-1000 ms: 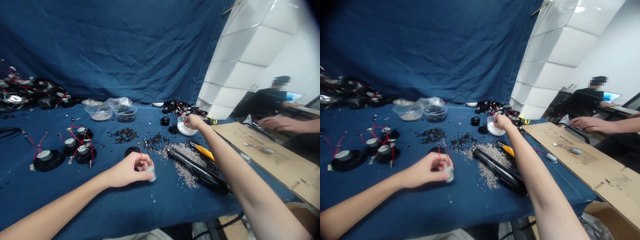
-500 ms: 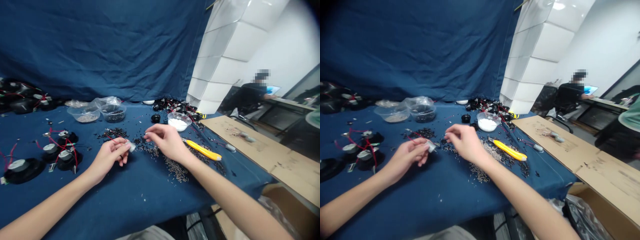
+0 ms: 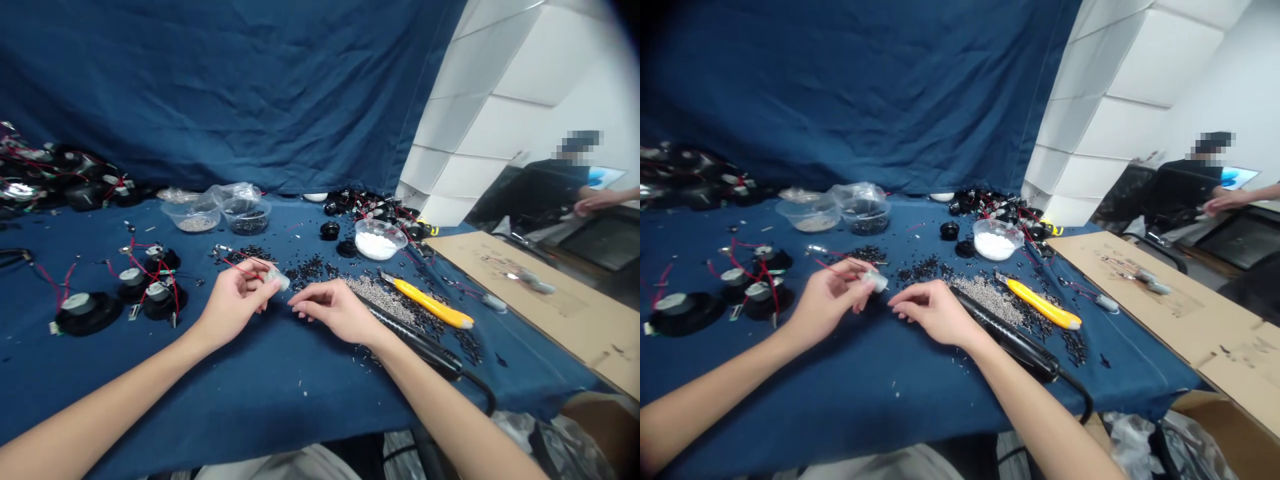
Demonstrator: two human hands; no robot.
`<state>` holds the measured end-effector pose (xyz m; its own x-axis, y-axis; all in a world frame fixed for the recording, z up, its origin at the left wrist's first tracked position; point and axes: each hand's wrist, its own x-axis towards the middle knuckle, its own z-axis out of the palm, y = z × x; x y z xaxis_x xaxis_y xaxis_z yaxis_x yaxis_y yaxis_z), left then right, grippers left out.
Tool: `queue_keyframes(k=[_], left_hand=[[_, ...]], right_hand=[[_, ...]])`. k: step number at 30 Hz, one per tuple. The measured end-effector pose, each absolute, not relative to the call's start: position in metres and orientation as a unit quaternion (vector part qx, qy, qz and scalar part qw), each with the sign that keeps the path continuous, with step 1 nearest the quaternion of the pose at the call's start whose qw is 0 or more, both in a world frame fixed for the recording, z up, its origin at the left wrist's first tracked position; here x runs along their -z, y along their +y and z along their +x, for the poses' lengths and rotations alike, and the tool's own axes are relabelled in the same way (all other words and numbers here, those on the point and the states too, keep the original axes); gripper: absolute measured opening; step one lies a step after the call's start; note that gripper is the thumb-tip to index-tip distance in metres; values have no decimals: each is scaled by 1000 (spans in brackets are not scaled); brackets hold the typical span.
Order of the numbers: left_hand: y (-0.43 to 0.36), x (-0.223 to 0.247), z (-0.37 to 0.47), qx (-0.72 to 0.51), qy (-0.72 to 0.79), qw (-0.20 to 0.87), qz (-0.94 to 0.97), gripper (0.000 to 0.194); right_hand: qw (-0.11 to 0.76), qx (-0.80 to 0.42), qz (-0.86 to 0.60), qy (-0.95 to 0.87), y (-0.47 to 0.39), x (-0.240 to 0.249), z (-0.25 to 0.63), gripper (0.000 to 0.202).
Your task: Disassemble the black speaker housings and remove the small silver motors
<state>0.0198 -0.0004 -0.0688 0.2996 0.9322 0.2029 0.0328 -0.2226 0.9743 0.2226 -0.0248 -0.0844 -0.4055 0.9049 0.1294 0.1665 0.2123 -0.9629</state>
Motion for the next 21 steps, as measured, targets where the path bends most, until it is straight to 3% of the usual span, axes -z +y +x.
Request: queue_keyframes(k=[5,12,21], left_hand=[[-6,71,20,-395,377,461,699,28],[-14,70,20,-363,371,432,738,23],[-11,74,20,-364,373,435,734,25]], right_hand=[[367,-535,-394,-651,-27,88,216,17],[394,-459,-424,-674,-28,94,216,11],[367,-581,-367,-627,-28,92,214,17]])
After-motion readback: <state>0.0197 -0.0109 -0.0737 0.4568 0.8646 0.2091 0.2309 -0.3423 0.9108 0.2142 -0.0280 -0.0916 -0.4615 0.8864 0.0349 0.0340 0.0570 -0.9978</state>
